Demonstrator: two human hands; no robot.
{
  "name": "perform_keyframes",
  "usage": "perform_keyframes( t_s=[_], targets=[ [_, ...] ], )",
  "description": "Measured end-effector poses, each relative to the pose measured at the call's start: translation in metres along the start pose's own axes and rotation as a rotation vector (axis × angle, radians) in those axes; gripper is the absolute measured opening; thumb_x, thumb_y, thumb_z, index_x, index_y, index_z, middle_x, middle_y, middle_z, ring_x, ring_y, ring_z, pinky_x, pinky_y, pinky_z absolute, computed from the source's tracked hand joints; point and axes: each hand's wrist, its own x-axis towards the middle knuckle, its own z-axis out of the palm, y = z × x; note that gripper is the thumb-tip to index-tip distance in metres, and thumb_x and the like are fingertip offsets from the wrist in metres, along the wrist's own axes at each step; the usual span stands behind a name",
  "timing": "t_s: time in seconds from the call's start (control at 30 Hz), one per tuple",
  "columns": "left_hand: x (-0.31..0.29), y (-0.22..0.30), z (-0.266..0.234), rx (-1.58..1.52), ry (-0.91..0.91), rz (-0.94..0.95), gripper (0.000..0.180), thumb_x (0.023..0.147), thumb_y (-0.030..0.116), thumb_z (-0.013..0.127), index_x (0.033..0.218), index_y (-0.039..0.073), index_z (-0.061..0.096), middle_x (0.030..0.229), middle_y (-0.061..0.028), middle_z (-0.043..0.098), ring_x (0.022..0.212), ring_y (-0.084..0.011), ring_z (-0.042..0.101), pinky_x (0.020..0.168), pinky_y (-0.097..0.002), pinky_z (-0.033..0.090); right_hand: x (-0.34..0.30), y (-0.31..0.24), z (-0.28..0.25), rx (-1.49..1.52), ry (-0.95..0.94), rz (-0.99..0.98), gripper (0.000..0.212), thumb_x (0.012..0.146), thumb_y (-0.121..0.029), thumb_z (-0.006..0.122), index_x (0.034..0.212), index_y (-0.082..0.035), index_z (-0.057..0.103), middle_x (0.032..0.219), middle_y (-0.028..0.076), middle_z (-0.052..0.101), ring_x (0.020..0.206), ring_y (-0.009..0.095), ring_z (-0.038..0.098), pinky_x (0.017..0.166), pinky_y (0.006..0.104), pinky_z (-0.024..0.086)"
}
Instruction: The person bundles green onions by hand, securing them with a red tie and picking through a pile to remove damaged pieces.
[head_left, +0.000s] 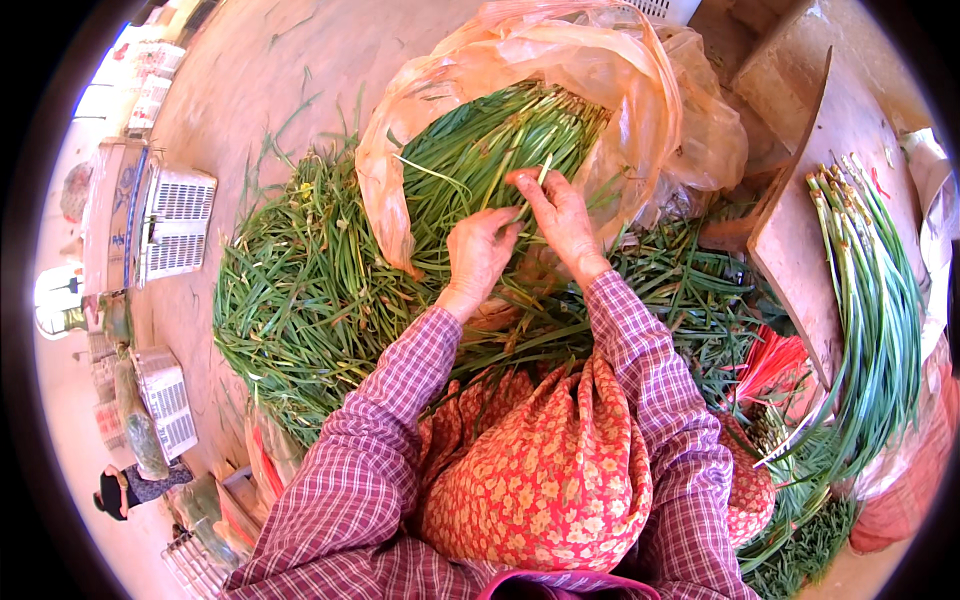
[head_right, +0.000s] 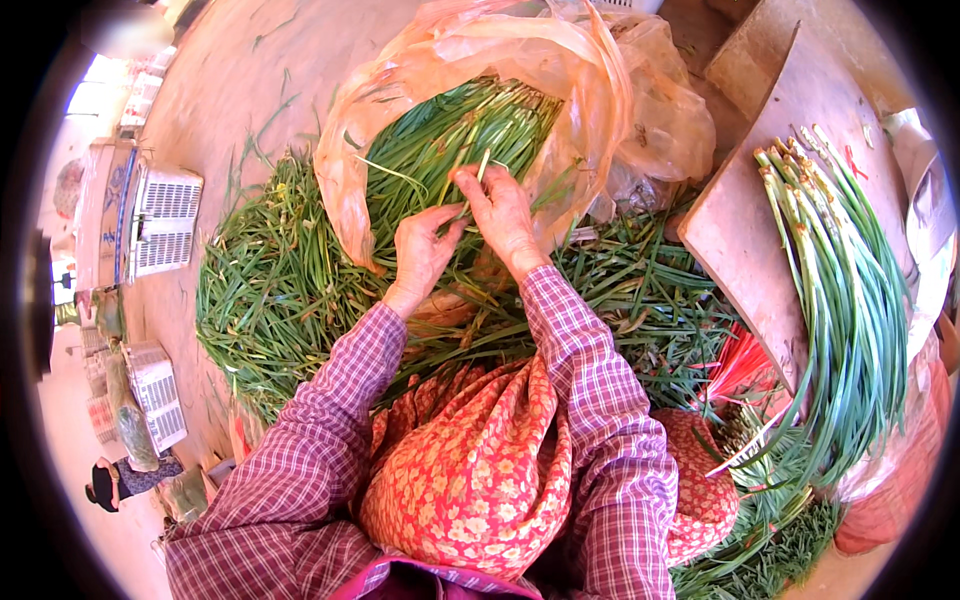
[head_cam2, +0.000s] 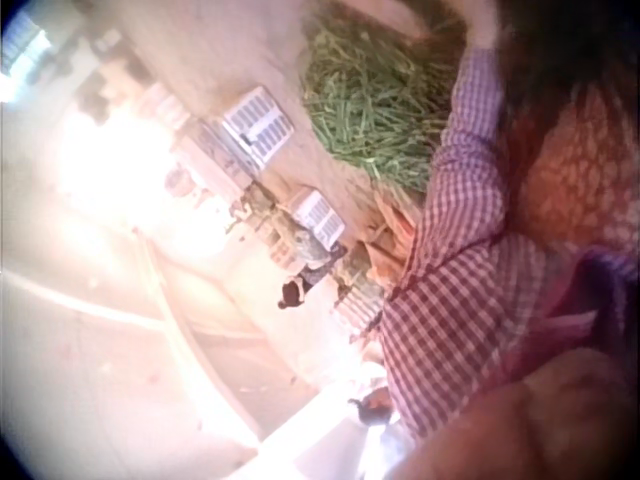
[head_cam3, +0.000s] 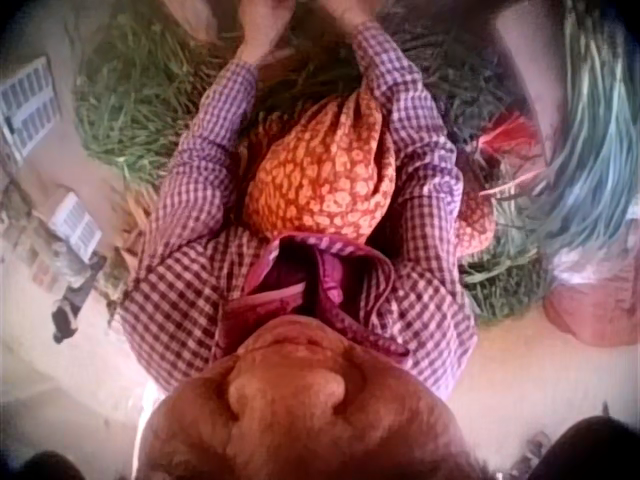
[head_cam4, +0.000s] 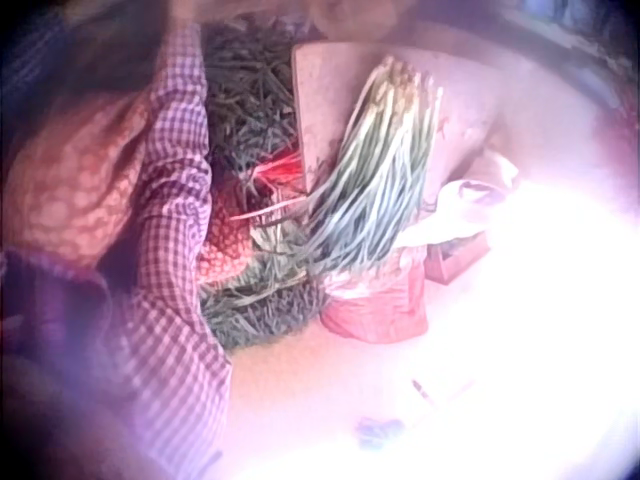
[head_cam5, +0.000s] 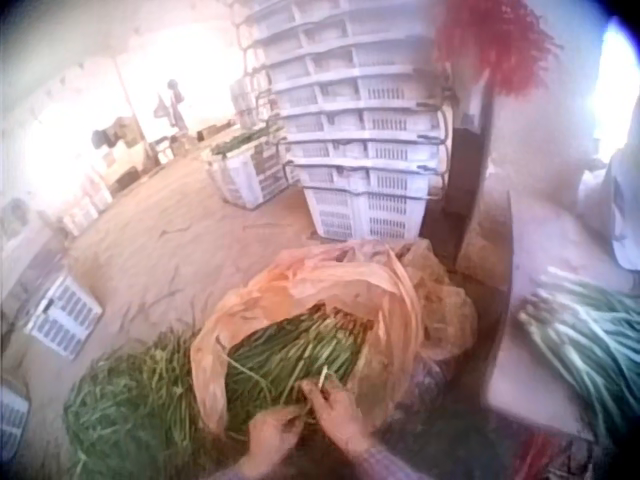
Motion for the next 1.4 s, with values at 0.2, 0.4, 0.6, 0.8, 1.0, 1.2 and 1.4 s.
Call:
perform_keyframes(
  t_s=[0.2,0.4,0.6,0.8,1.0,1.2,1.4],
  targets=[
    [-0.070,-0.014,-0.008,0.002,-0.339,0.108,0.035,0.085,0.018,0.067,0.119,0.008,0.063,0.077,-0.0152,0.064,0.073,-0.0367,0.063,0.067,-0.0441,0.050,-0.048,-0.027,-0.054,0.422,0.173,0.525,0.040,0.102,-0.040,0.046,0.090,-0.007,0.066,0.057,-0.002,0.048,0.053,0.013,0.058,0.060,0.0289,0.054],
    [-0.160,-0.114,-0.072,-0.052,-1.166,-0.148,0.049,0.088,0.026,0.069,0.131,0.007,0.058,0.126,-0.0152,0.063,0.115,-0.0269,0.060,0.098,-0.0375,0.047,-0.069,-0.036,-0.127,-0.038,0.078,0.547,0.035,0.099,-0.037,0.051,0.094,-0.007,0.068,0.062,-0.002,0.053,0.054,0.009,0.053,0.057,0.0267,0.049],
    [-0.048,-0.038,-0.071,-0.354,-0.627,-0.254,0.035,0.088,0.011,0.069,0.122,0.006,0.065,0.110,-0.0075,0.070,0.099,-0.0142,0.065,0.085,-0.0295,0.055,-0.080,0.005,-0.066,-0.066,0.081,0.368,0.027,0.095,-0.026,0.058,0.110,-0.006,0.066,0.083,0.004,0.068,0.074,0.011,0.062,0.069,0.0276,0.051],
    [0.010,-0.034,0.014,-0.031,-0.355,0.179,0.041,0.079,0.011,0.070,0.119,0.002,0.064,0.110,-0.0159,0.065,0.107,-0.0311,0.059,0.094,-0.0380,0.046,-0.063,0.045,-0.019,-0.107,0.202,0.369,0.033,0.091,-0.028,0.064,0.116,-0.005,0.065,0.086,0.011,0.071,0.078,0.019,0.067,0.070,0.0332,0.051],
    [0.005,-0.038,-0.010,-0.149,-0.607,0.126,0.036,0.079,0.015,0.071,0.111,-0.001,0.064,0.097,-0.0184,0.068,0.092,-0.0357,0.065,0.082,-0.0402,0.050,-0.056,-0.027,-0.043,-0.059,0.034,0.179,0.024,0.094,-0.026,0.062,0.098,-0.005,0.073,0.081,0.011,0.071,0.076,0.018,0.066,0.070,0.0324,0.050],
    [-0.038,-0.026,-0.112,-0.180,-0.568,0.139,0.026,0.091,0.020,0.065,0.103,-0.002,0.064,0.084,-0.0155,0.069,0.077,-0.0254,0.067,0.071,-0.0376,0.051,-0.053,-0.147,-0.066,0.120,0.000,0.144,0.024,0.095,-0.030,0.062,0.094,-0.009,0.073,0.070,-0.006,0.056,0.064,0.001,0.043,0.056,0.0193,0.035],
    [-0.115,-0.093,-0.222,0.198,-1.022,-0.086,0.036,0.090,0.029,0.066,0.119,0.007,0.066,0.106,-0.0122,0.071,0.096,-0.0216,0.067,0.085,-0.0342,0.054,-0.062,-0.269,-0.074,0.028,-0.079,-0.054,0.033,0.098,-0.039,0.056,0.100,-0.009,0.072,0.077,-0.008,0.059,0.065,-0.002,0.046,0.053,0.0156,0.029]
  ],
)
